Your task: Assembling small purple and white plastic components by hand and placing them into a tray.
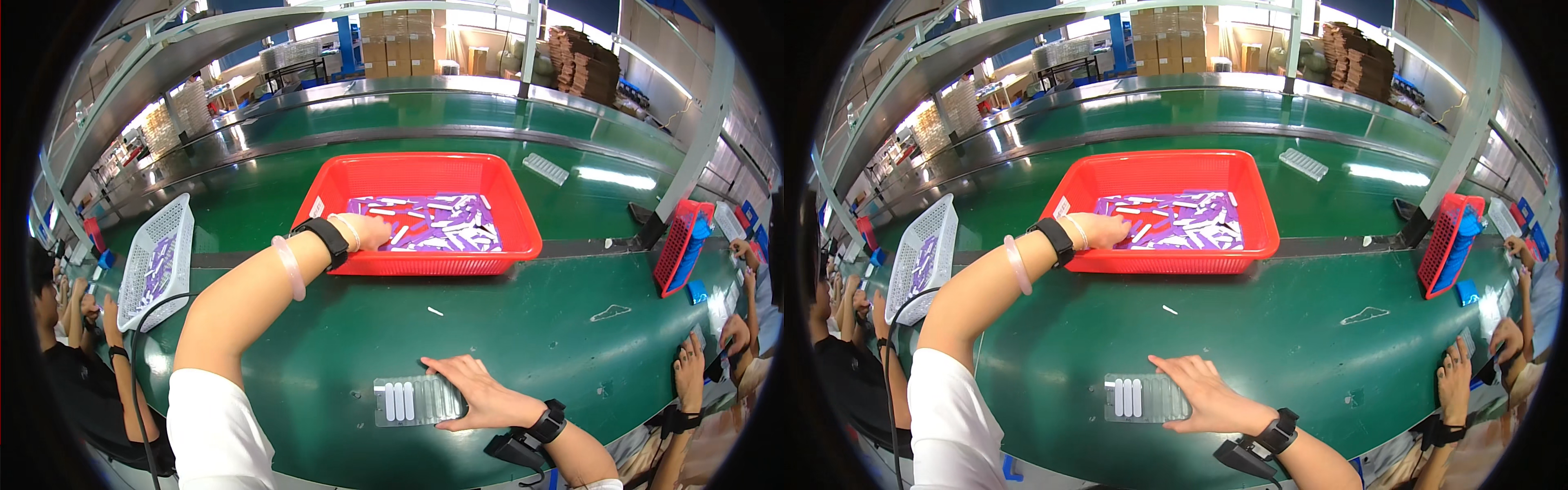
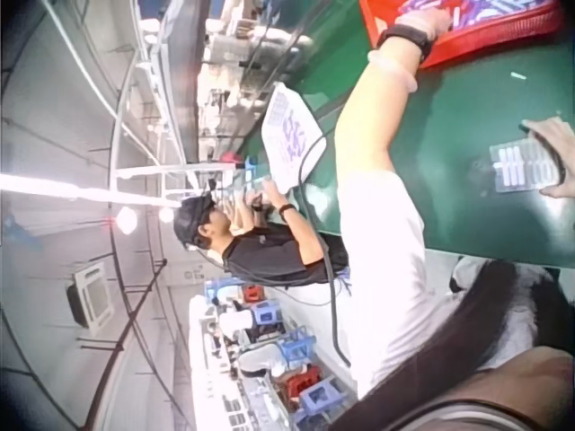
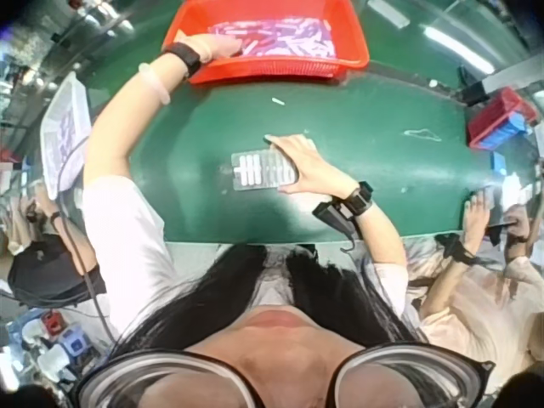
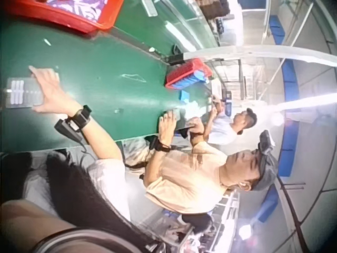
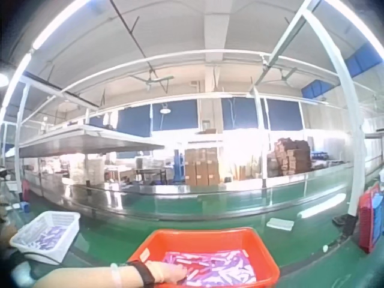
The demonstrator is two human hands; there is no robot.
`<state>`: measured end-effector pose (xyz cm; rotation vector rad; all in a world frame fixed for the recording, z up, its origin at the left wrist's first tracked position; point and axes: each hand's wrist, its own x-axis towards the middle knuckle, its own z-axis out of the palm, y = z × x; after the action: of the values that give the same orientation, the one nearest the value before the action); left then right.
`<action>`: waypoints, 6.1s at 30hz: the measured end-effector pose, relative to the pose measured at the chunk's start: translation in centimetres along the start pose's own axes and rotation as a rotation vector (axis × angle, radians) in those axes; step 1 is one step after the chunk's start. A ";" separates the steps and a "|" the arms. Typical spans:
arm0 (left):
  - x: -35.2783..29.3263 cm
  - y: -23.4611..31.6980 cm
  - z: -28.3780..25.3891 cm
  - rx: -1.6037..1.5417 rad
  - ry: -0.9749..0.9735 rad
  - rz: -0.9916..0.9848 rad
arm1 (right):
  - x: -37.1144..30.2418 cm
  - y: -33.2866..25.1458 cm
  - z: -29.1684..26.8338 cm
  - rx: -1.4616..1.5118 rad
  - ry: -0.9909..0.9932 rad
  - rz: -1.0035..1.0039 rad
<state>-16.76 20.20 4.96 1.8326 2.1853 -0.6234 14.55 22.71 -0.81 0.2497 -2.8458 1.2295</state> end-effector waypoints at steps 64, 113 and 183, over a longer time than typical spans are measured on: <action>-18.5 15.4 9.3 -2.464 0.040 0.141 | 2.6 -7.5 1.2 -0.617 0.295 -0.467; -18.7 16.1 10.9 -2.284 0.198 0.117 | 1.4 -6.3 1.8 -0.731 0.067 -0.028; -18.4 16.6 11.3 -2.201 0.187 0.201 | -0.9 -6.2 0.6 -0.570 0.098 -0.100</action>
<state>1.91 1.01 -0.10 0.6021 1.1240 1.4638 16.43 18.20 3.13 0.2914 -2.9010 0.3682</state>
